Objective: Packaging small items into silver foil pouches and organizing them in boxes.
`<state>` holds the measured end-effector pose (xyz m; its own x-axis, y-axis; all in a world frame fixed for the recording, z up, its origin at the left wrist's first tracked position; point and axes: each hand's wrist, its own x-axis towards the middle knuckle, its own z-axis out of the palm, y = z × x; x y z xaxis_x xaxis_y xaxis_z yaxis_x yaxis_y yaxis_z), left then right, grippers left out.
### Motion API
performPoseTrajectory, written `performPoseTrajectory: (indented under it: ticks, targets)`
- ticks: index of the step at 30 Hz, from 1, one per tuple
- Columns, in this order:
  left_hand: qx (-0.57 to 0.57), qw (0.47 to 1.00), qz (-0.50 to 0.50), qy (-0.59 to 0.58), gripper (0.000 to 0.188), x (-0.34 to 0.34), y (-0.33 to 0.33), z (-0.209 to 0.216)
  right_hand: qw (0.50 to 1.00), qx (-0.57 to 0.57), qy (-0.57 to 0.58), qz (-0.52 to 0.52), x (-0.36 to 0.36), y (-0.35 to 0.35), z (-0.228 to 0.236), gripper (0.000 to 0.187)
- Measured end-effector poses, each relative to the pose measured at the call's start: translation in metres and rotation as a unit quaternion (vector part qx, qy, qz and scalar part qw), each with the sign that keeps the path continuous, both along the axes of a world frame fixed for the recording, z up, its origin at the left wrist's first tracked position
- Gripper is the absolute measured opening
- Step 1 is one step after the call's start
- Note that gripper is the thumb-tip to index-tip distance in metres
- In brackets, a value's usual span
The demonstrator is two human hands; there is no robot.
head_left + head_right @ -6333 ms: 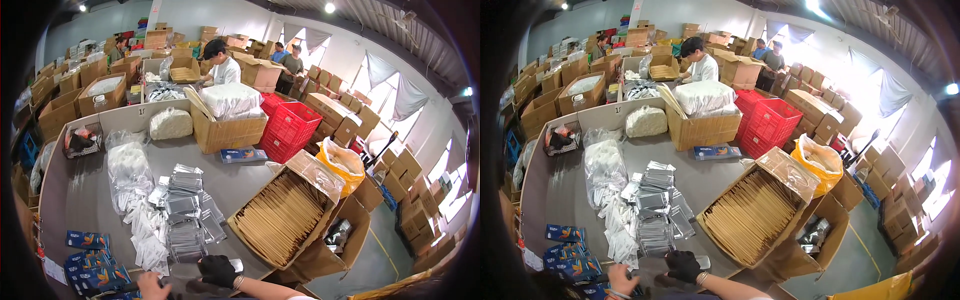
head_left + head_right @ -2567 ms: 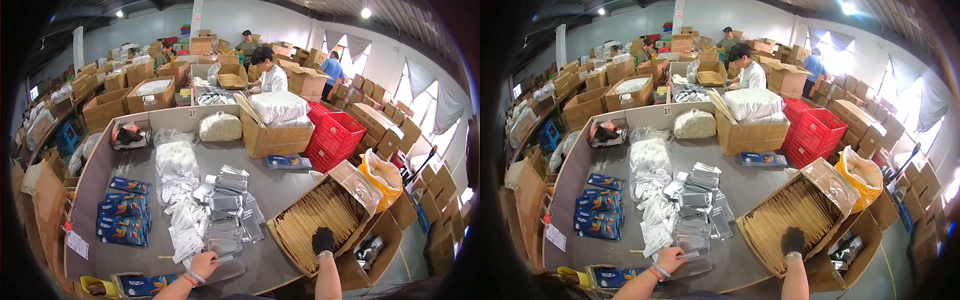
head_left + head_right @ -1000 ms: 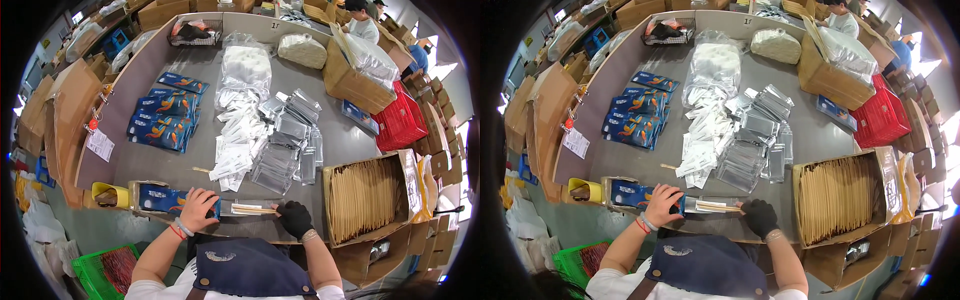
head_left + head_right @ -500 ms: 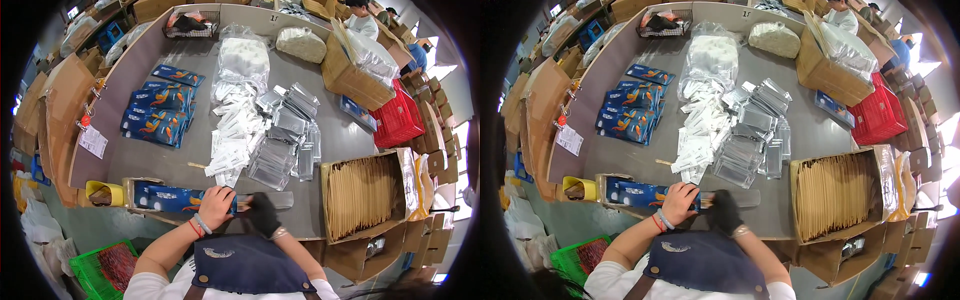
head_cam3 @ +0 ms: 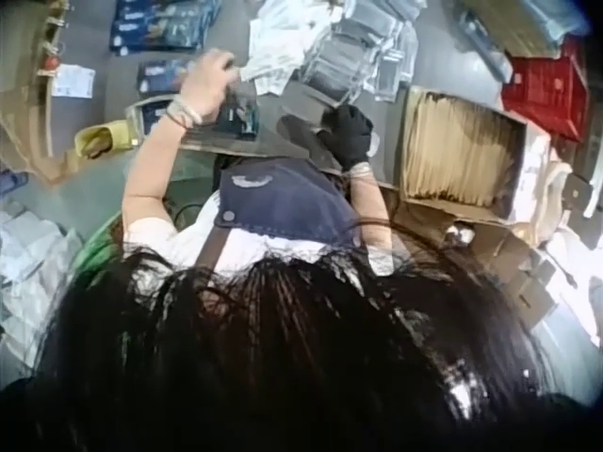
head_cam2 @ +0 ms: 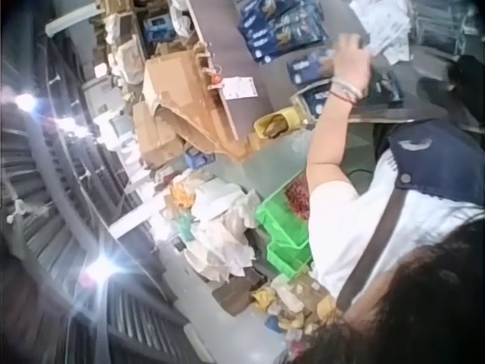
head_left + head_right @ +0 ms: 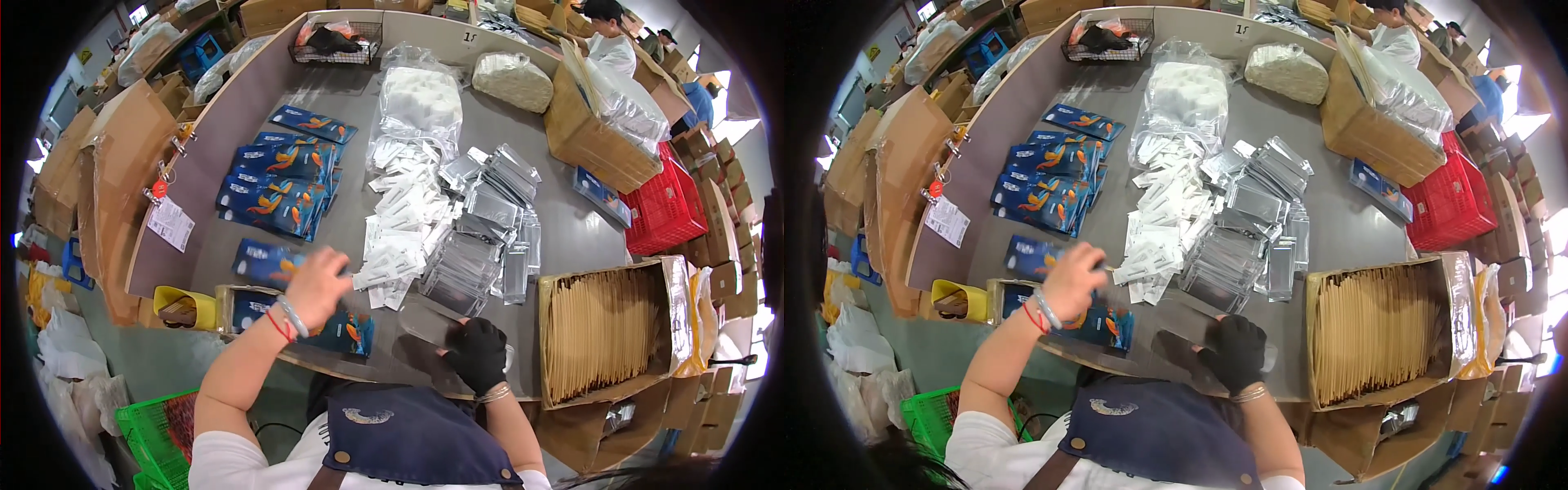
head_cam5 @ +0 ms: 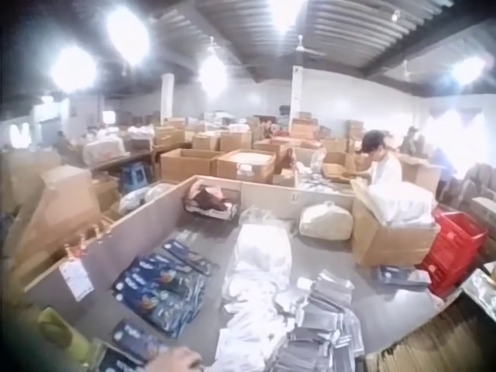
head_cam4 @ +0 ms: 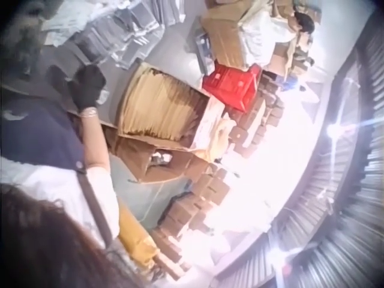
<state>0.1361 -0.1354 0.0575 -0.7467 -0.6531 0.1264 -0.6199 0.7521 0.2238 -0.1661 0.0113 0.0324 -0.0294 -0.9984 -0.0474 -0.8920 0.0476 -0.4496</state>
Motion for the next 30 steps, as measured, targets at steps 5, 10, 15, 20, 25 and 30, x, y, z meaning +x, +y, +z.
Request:
performPoseTrajectory:
  ticks: [5,10,15,20,25,30]
  targets:
    - [0.037,0.965,0.249,0.079,0.072,-0.010,0.057,-0.040,0.997,-0.050,0.047,0.030,0.008,0.002,0.020,0.059]
    - [0.096,0.940,0.313,0.099,0.089,-0.023,0.086,-0.072,0.995,-0.025,0.074,0.057,0.019,-0.003,0.026,0.058]
    - [0.129,0.935,0.304,0.129,0.089,-0.020,0.082,-0.072,0.995,0.015,0.044,0.093,0.025,-0.007,0.020,0.056]
    - [0.138,0.941,0.287,0.111,0.089,-0.021,0.082,-0.071,0.986,-0.045,-0.026,0.155,0.070,-0.022,-0.020,0.061]
    - [0.155,0.946,0.223,0.178,0.066,-0.029,0.043,-0.065,0.982,-0.076,-0.084,0.149,0.053,-0.026,-0.017,0.061]
    - [0.074,0.979,0.177,0.071,0.024,-0.041,0.000,-0.068,0.986,-0.164,0.015,-0.032,-0.042,0.004,-0.003,0.048]
